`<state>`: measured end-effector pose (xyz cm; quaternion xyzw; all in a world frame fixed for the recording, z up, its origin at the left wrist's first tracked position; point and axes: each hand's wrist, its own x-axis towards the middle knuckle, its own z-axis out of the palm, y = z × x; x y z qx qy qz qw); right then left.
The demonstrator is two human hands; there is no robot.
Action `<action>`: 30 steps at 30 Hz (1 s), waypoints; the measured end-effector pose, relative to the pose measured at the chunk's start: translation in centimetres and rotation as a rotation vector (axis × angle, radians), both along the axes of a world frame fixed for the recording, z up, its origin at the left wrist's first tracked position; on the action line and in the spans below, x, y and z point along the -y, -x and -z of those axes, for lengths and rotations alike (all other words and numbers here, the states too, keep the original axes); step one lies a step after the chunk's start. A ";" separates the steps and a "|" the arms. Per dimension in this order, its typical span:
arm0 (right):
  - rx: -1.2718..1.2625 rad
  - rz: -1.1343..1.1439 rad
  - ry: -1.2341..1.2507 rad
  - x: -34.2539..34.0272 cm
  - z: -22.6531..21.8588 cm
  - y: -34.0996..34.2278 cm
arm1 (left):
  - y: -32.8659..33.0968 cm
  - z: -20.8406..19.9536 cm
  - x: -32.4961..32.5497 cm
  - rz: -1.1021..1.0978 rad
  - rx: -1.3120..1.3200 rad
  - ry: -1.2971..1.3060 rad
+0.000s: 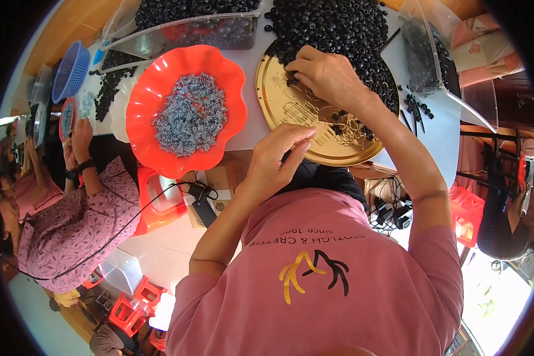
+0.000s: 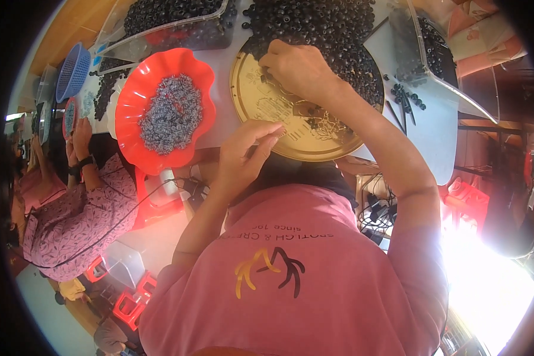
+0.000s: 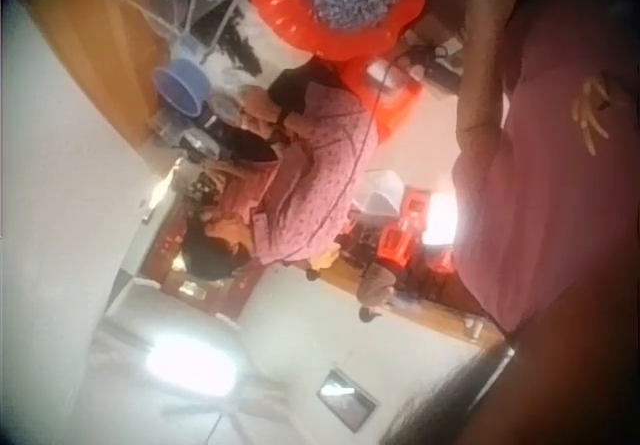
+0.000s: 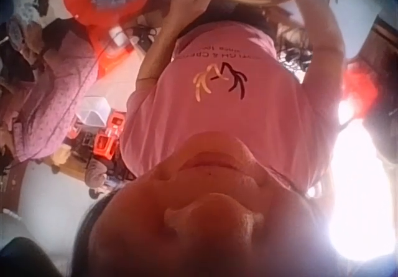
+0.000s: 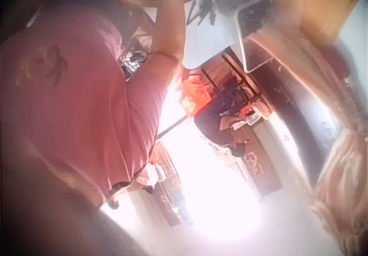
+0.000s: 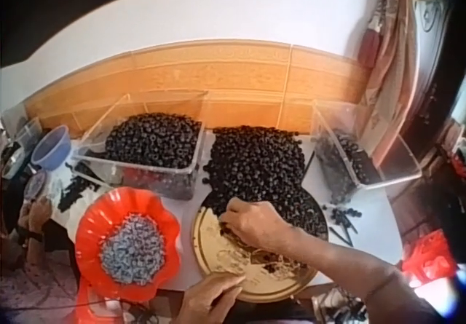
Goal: The person assembles small plastic beads by hand, inserting metal inserts into them.
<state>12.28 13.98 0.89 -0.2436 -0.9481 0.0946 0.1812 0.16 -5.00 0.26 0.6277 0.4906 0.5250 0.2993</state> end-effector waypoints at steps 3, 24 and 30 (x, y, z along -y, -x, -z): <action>0.068 -0.061 -0.046 -0.3 0.9 0.5 | 0.3 0.3 0.0 0.002 -0.038 -0.039; -0.631 0.239 1.235 9.2 -3.6 -5.2 | -1.6 -0.2 -2.4 -0.097 0.478 -0.013; -0.898 0.174 1.204 10.6 -3.2 -5.1 | -1.7 -0.4 -2.1 -0.059 0.368 -0.129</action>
